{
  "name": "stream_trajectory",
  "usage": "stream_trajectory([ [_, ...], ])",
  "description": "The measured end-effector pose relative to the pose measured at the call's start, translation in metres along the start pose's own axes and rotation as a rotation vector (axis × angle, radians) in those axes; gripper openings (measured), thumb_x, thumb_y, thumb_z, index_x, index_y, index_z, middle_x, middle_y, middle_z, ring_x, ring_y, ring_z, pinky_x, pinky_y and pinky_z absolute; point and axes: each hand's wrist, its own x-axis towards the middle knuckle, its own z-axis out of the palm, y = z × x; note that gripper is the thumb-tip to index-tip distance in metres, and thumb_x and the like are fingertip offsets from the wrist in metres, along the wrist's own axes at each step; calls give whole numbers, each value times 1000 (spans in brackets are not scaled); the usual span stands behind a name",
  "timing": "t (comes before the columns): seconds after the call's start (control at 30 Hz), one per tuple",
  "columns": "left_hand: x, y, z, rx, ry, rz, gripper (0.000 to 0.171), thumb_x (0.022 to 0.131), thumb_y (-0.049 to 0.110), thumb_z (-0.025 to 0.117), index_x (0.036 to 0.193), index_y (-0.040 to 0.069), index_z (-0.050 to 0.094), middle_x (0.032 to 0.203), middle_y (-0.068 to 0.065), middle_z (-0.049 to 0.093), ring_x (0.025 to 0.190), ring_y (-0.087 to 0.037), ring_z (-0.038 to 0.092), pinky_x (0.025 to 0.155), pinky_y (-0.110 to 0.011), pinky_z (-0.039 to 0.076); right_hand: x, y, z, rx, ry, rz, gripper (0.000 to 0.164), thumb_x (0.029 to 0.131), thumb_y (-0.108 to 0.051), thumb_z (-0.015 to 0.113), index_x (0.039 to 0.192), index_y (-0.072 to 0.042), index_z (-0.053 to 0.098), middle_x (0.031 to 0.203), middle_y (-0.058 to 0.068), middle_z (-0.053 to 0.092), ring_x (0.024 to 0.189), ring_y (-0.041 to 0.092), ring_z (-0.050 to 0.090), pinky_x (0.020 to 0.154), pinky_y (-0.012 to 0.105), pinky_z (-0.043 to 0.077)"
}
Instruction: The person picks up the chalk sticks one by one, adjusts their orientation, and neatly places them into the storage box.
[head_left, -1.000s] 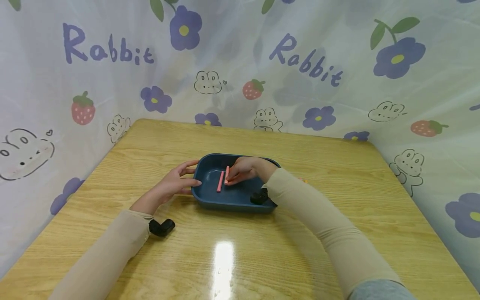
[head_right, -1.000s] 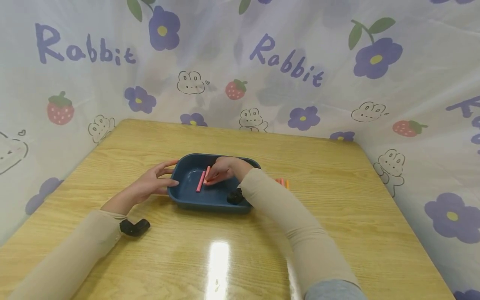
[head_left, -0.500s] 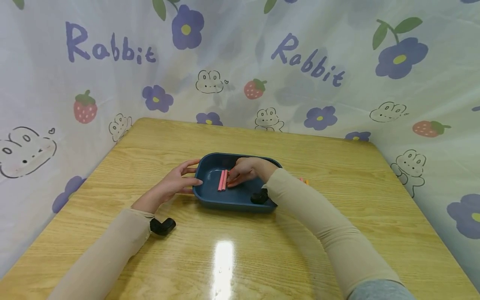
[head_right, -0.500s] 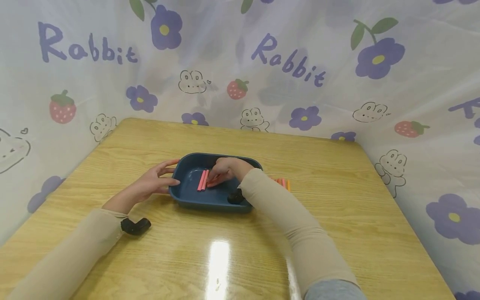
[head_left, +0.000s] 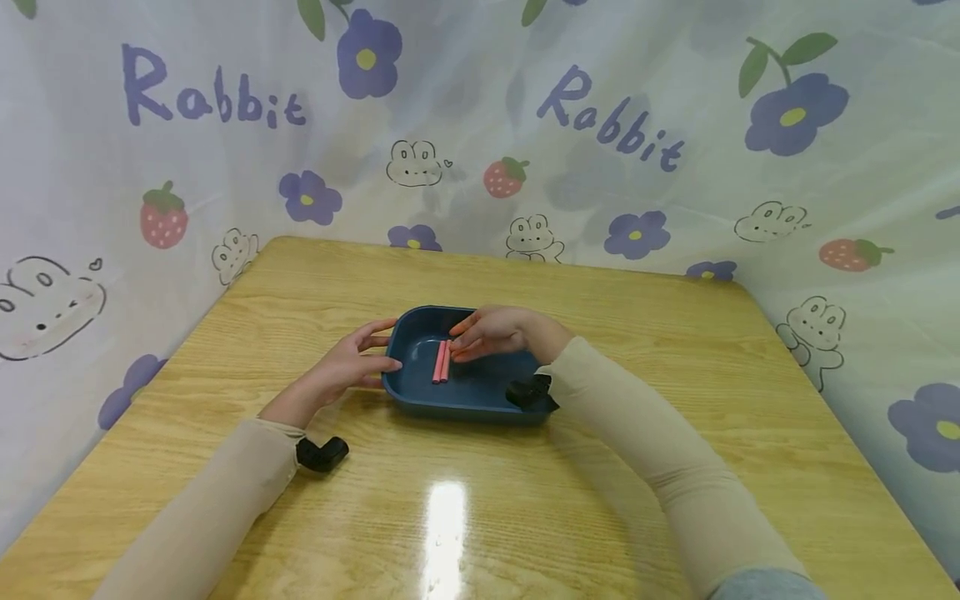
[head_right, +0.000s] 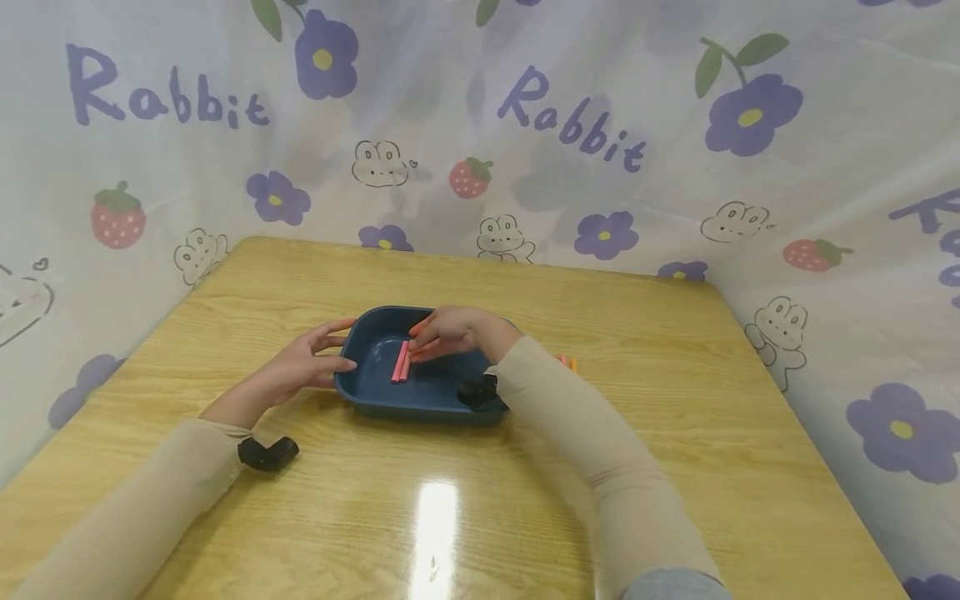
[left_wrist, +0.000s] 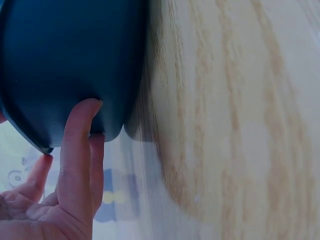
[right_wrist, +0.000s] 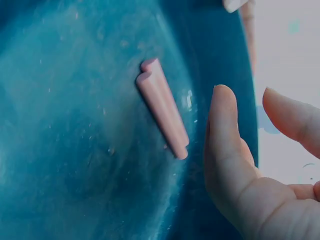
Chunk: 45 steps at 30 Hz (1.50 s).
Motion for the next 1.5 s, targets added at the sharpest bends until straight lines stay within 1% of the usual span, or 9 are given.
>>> stream_trajectory([
  [0.17,0,0,-1,8,-1,4,78,85,7,66,149,15,21,143,-24,27,100,-31,60,77,-42,54,-17,0,0,13,-54,-65,53,95,8,42,143,8,20,139,28,33,120,35,45,95,37,44],
  [0.3,0,1,-1,17,0,4,78,85,8,65,149,15,21,143,-24,26,98,-29,60,77,-41,54,-30,2,-2,5,-70,-110,53,96,6,41,143,8,17,140,31,30,127,39,36,96,38,43],
  [0.5,-1,2,0,18,-5,1,78,86,9,66,149,15,21,143,-24,26,105,-37,57,77,-41,54,-46,10,-10,33,-55,-153,54,95,7,41,143,9,16,142,32,25,128,41,33,99,40,40],
  [0.7,-2,1,0,8,-1,2,78,86,9,66,149,14,20,143,-25,26,100,-30,60,77,-41,53,-62,18,-17,38,-43,-191,53,95,7,41,143,9,16,140,35,25,128,43,31,100,40,39],
  [0.97,-1,0,1,1,-5,6,78,86,9,66,149,13,20,143,-25,26,96,-24,61,78,-41,53,-89,34,-33,93,46,-238,54,94,7,42,143,8,18,141,31,27,126,40,37,99,39,40],
  [1.13,-2,0,1,5,-2,6,78,86,9,66,149,13,20,143,-25,26,97,-23,61,78,-41,53,-102,47,-43,99,56,-268,53,95,7,40,142,9,16,135,27,35,112,27,52,100,39,39],
  [1.27,-3,0,1,11,0,8,78,86,10,66,149,13,20,143,-25,26,99,-26,60,78,-41,53,-110,56,-51,105,53,-291,53,96,6,38,142,11,13,125,22,41,101,18,56,102,40,37],
  [1.37,-3,0,1,3,-4,9,78,86,9,66,149,12,20,144,-25,25,102,-30,58,79,-41,53,-116,61,-57,124,58,-294,54,96,6,38,142,11,12,124,21,41,99,16,57,102,39,36],
  [1.5,-2,0,2,-8,-9,10,78,86,8,66,149,12,20,144,-25,24,105,-35,56,79,-42,53,-123,68,-65,141,75,-295,54,96,5,38,142,12,11,118,16,48,97,16,59,100,37,40],
])
